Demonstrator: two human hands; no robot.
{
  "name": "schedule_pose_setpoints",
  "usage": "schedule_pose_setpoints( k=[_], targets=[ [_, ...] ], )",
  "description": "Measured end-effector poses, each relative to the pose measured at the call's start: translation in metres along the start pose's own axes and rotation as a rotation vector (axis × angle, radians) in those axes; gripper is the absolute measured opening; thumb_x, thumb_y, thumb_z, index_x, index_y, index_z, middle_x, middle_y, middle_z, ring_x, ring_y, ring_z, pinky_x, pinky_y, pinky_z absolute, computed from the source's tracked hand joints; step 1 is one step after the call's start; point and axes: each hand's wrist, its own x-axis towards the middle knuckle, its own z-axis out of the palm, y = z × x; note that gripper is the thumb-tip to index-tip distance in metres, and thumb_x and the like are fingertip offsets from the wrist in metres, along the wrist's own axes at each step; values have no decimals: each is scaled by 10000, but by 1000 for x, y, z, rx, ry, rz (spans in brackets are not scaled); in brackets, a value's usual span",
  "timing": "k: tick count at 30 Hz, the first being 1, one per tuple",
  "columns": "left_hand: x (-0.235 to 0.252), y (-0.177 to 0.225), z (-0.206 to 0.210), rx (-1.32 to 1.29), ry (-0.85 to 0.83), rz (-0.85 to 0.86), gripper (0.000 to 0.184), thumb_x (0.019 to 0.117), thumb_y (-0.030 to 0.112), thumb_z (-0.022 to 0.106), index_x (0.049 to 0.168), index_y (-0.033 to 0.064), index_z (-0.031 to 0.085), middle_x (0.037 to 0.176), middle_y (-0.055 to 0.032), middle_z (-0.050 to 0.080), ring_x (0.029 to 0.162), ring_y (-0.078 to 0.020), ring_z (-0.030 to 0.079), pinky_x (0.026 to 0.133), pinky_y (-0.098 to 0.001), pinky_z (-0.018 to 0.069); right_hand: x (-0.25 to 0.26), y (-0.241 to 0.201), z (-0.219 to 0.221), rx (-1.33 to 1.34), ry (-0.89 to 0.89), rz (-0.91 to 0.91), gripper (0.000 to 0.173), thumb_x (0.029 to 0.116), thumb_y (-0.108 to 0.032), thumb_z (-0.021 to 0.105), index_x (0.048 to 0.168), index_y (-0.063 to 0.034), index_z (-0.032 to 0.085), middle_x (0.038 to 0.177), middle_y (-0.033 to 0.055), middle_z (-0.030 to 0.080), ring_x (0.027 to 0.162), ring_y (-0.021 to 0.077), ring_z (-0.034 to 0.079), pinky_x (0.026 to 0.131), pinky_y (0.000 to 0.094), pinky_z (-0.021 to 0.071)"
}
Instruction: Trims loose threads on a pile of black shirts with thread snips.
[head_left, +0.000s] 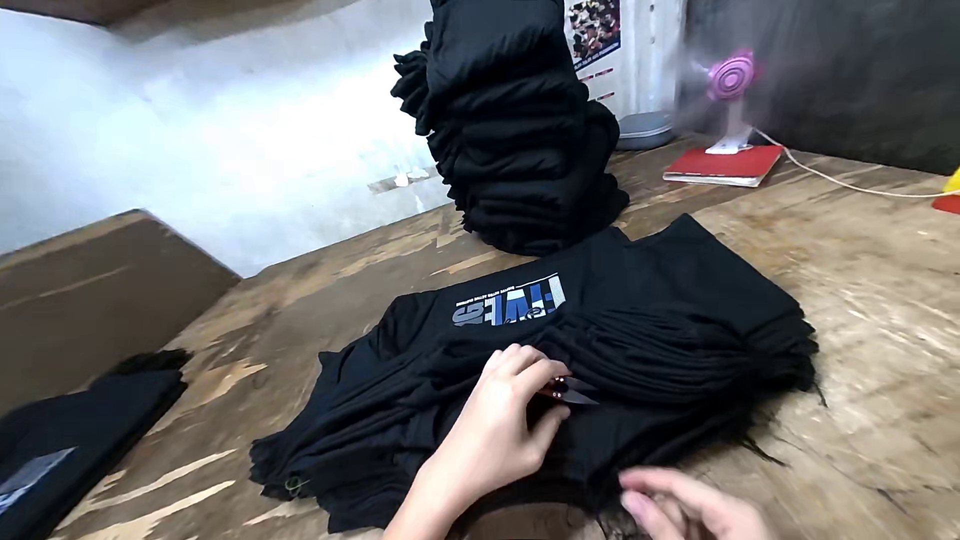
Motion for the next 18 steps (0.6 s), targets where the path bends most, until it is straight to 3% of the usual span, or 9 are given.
schedule_pose_setpoints(
  k=[1, 3, 5, 7, 12, 15, 18],
  targets=[
    [-5, 4, -2, -6, 12, 19, 374, 931, 387, 717, 1256, 202, 703, 1173, 28, 699, 1113, -131, 636, 973, -405, 525, 6, 2, 11, -6, 81, -1, 294, 960, -264, 736, 1138, -33, 767, 700, 31, 687, 559, 113, 623, 527, 320, 551],
    [-14, 10, -3, 8, 65, 90, 360, 959, 393, 703, 1281, 231, 710, 1189, 34, 707, 1083, -129, 648, 937, -391, 532, 14, 11, 32, -21, 173, -57, 208, 910, -241, 782, 1011, -61, 808, 733, 11, 717, 603, 67, 648, 560, 267, 568],
    [-23, 12, -4, 48, 149, 188, 197, 1013, 296, 639, 1165, 260, 760, 1092, 61, 730, 958, -113, 640, 841, -357, 498, 16, 17, 48, 13, 268, -146, 93, 891, -166, 786, 903, -83, 825, 709, -6, 658, 605, 20, 570, 540, 196, 482],
    [-32, 14, -10, 125, 209, 251, 180, 1022, 230, 601, 1105, 266, 757, 1039, 74, 725, 886, -107, 598, 798, -342, 430, 11, 19, 48, 53, 332, -211, 75, 893, -134, 786, 909, -74, 829, 717, 2, 673, 620, 9, 580, 549, 174, 488],
    [-42, 31, -17, 257, 183, 367, 249, 1024, 191, 566, 1228, 260, 690, 1111, 43, 692, 958, -151, 586, 901, -376, 405, -1, 26, 35, -65, 381, -362, 90, 910, -134, 780, 934, -58, 823, 754, 31, 726, 718, 63, 663, 688, 213, 560],
    [-36, 36, -5, 319, 135, 448, 276, 1007, 118, 529, 1197, 205, 709, 1089, 20, 699, 907, -180, 570, 834, -374, 407, 0, 27, 34, -230, 347, -505, 96, 918, -185, 763, 909, -114, 827, 761, 16, 736, 774, 120, 681, 732, 275, 556],
    [-33, 32, -3, 244, 209, 309, 196, 1017, 199, 576, 1151, 227, 717, 1064, 33, 717, 900, -159, 608, 815, -375, 441, 5, 14, 24, -334, 153, -496, 141, 888, -325, 741, 886, -213, 827, 997, 48, 737, 994, 212, 629, 854, 394, 509]
  ],
)
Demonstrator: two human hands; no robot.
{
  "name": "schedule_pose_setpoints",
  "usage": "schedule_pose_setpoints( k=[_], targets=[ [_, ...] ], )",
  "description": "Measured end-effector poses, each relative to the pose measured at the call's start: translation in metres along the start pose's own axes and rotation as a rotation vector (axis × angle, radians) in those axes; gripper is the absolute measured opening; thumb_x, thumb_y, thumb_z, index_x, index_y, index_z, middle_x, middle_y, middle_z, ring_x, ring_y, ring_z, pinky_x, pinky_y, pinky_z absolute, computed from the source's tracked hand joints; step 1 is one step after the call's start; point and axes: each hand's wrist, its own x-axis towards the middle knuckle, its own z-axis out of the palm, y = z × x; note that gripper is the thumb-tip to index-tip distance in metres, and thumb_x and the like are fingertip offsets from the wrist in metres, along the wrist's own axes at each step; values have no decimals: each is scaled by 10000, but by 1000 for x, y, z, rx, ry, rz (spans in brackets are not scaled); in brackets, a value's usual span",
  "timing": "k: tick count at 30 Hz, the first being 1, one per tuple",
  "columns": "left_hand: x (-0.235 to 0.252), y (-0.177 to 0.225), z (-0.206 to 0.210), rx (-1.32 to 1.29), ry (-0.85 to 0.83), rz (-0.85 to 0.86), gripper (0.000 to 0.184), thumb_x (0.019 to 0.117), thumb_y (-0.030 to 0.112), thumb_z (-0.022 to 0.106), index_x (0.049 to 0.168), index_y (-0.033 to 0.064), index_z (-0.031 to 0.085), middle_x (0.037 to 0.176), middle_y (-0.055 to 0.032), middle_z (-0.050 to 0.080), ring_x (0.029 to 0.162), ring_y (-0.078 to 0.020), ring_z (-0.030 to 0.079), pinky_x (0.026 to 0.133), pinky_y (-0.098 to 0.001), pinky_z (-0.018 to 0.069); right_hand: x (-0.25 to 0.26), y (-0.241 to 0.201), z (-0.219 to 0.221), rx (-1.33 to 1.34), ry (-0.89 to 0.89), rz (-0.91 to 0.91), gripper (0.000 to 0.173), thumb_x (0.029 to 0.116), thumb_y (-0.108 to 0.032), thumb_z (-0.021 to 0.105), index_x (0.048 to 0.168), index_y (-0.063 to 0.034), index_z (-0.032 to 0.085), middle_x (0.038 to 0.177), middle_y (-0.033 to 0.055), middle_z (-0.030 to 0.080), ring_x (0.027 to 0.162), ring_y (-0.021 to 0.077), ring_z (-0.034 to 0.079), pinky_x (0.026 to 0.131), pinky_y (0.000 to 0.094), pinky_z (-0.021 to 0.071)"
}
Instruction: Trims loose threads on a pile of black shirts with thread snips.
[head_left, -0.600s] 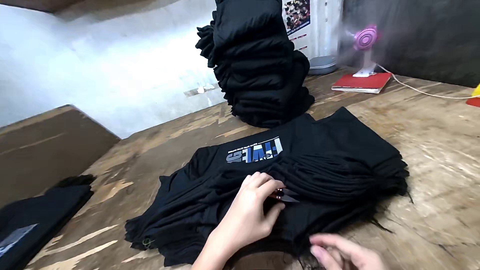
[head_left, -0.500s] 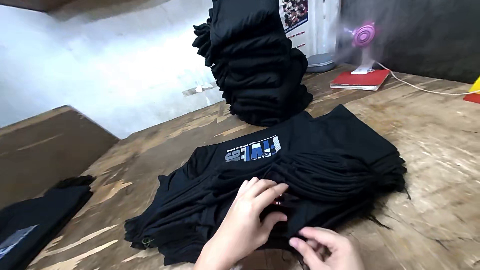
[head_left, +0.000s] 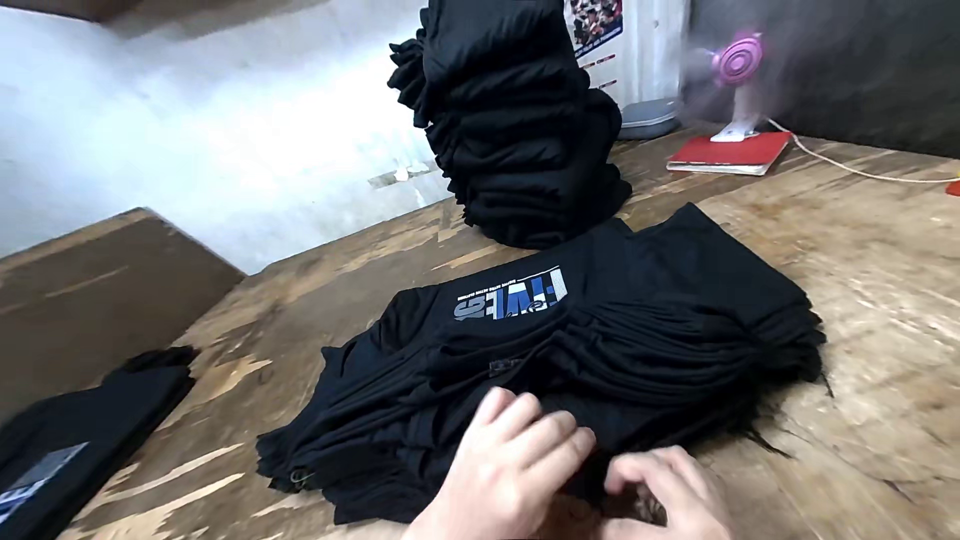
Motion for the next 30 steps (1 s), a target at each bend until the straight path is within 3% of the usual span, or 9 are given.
schedule_pose_setpoints(
  k=[4, 7, 9, 13, 16, 21, 24, 28, 30],
  targets=[
    [-5, -4, -1, -177, 74, -386, 298, 926, 308, 709, 1194, 179, 727, 1001, 31, 666, 879, -47, 628, 761, -232, 555, 21, -8, 13, -173, 187, 145, 399, 826, -482, 817, 895, -97, 742, 975, 107, 692, 900, 210, 672, 747, 342, 586],
    [-10, 5, 8, -292, 139, -492, 168, 984, 223, 648, 1038, 139, 782, 997, 28, 716, 857, 1, 671, 728, -152, 586, 35, -4, 40, -364, 279, 191, 186, 879, -294, 688, 821, -121, 726, 798, 16, 688, 690, 141, 670, 557, 293, 550],
    [-13, 14, 11, -335, 130, -509, 183, 1001, 191, 628, 1068, 124, 784, 1107, -13, 716, 955, -29, 682, 801, -176, 597, 38, -4, 37, -35, 331, 253, 109, 931, -153, 702, 876, -74, 753, 845, -6, 739, 700, 48, 698, 608, 212, 605],
    [-24, 34, 16, -316, -14, -572, 148, 972, 197, 676, 1020, 130, 800, 1054, -6, 735, 931, -64, 694, 821, -243, 599, 40, -2, 16, 750, 358, 533, 51, 945, 65, 643, 958, 43, 688, 894, 103, 765, 750, 198, 771, 680, 345, 681],
    [-19, 39, 23, -273, -79, -623, 247, 827, 171, 749, 1068, 118, 772, 1058, -11, 730, 946, -117, 706, 818, -331, 613, 39, 0, 10, 883, 295, 538, 74, 958, 82, 614, 962, 44, 678, 942, 129, 768, 790, 227, 777, 719, 357, 680],
    [-11, 38, 18, -413, -121, -572, 519, 816, 157, 791, 1303, 19, 678, 1118, -78, 718, 945, -130, 701, 831, -296, 608, 23, 14, 6, 690, 328, 323, 128, 978, 41, 547, 968, -47, 639, 972, 14, 721, 768, 100, 721, 670, 275, 646],
    [-17, 33, 11, -538, -74, -607, 486, 937, 210, 731, 1370, 13, 634, 1037, -17, 749, 808, -56, 664, 728, -217, 574, 18, 17, 6, 333, 357, 195, 169, 931, -125, 716, 1041, -41, 619, 953, 21, 677, 784, 54, 671, 671, 217, 600],
    [-22, 36, 10, -591, 167, -796, 245, 1009, 69, 580, 1216, 51, 709, 936, 24, 757, 807, -70, 718, 714, -247, 626, 31, -9, 24, -211, 254, 214, 593, 800, -507, 839, 1088, -7, 700, 983, 127, 691, 805, 183, 674, 624, 312, 579],
    [-20, 33, 12, -536, 244, -821, 206, 998, 69, 591, 1141, 72, 739, 959, 20, 764, 827, -80, 727, 717, -239, 628, 38, -11, 41, -454, 220, 203, 408, 818, -460, 754, 951, -75, 743, 890, 96, 687, 776, 248, 686, 592, 375, 571]
  ],
)
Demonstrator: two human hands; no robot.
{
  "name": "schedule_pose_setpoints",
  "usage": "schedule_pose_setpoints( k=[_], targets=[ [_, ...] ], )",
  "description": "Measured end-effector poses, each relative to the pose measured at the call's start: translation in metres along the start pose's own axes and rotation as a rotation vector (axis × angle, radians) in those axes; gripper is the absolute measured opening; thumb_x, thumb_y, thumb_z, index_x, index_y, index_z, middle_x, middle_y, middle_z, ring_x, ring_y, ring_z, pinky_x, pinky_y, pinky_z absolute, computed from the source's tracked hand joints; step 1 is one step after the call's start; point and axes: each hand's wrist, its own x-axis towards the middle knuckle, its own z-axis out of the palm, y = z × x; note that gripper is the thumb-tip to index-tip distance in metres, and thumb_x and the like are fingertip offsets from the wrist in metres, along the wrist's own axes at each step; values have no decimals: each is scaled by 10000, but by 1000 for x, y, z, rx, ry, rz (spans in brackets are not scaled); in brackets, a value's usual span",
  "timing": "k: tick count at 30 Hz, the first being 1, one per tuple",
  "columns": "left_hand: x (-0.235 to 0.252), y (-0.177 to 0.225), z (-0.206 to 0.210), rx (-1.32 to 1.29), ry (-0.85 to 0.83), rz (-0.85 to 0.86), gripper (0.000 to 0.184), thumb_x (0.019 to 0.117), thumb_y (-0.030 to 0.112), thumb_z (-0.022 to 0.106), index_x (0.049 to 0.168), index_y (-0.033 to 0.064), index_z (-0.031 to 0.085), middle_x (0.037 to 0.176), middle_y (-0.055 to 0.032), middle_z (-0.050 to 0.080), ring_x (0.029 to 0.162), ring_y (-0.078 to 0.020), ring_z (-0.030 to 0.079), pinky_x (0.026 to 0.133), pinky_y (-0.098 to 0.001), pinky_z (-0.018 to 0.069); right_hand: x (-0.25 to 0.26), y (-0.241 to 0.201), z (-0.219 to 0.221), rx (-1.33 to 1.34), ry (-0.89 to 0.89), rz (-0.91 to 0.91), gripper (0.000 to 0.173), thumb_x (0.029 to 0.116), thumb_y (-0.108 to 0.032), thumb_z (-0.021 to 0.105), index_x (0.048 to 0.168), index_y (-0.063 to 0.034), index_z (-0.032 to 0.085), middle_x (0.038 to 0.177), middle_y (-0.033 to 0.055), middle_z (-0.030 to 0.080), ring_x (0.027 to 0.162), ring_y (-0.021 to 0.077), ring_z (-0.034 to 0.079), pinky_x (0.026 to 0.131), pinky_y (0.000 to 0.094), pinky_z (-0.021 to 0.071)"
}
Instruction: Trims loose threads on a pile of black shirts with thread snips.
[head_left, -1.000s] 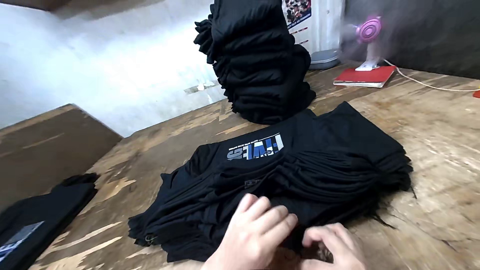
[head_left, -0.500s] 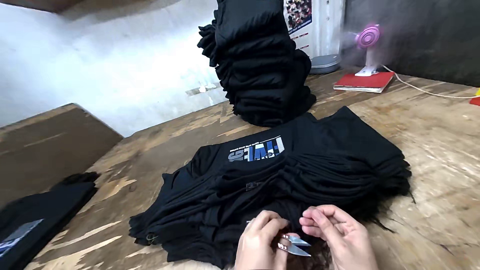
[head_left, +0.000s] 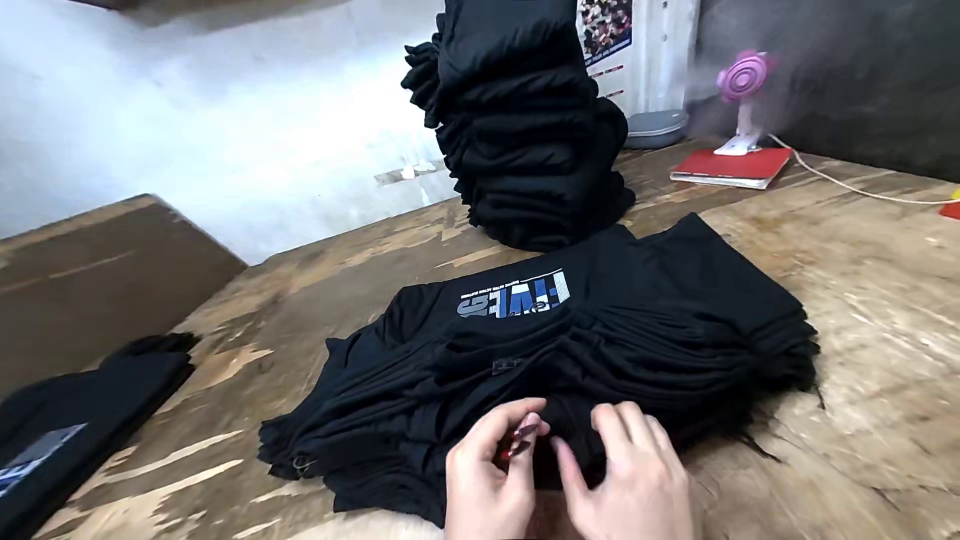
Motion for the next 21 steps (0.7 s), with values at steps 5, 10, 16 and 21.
schedule_pose_setpoints(
  k=[5, 10, 16, 21],
  targets=[
    [-2, -8, 6, 149, -99, 105, 186, 904, 79, 668, 1030, 125, 797, 1018, 41, 762, 880, -13, 714, 770, -190, 616, 8, 2, -12, 858, -60, 467, 51, 927, -18, 710, 969, 12, 707, 857, 47, 744, 699, 116, 741, 625, 280, 660],
    [1, 5, 18, 297, -176, 112, 423, 743, 179, 786, 1163, 126, 769, 956, 15, 704, 799, -55, 666, 685, -249, 593, 13, 13, -20, 1378, -135, 825, 69, 947, 44, 640, 953, 39, 709, 818, 98, 741, 687, 189, 741, 687, 377, 668],
    [-13, -2, 25, 387, 33, 490, 120, 919, 191, 735, 1002, 132, 799, 998, -42, 752, 880, -120, 690, 780, -263, 565, -8, 36, -25, 1172, -253, 314, 185, 939, 96, 626, 1096, 45, 710, 1047, 87, 765, 888, 182, 769, 805, 360, 671],
    [-39, 15, 7, 394, -46, 550, 137, 932, 203, 749, 1009, 92, 774, 950, -75, 741, 785, -165, 656, 715, -292, 528, -17, 45, -17, 703, -147, -122, 339, 899, -124, 785, 1227, -57, 727, 1132, 123, 682, 979, 112, 690, 845, 249, 613]
  ],
)
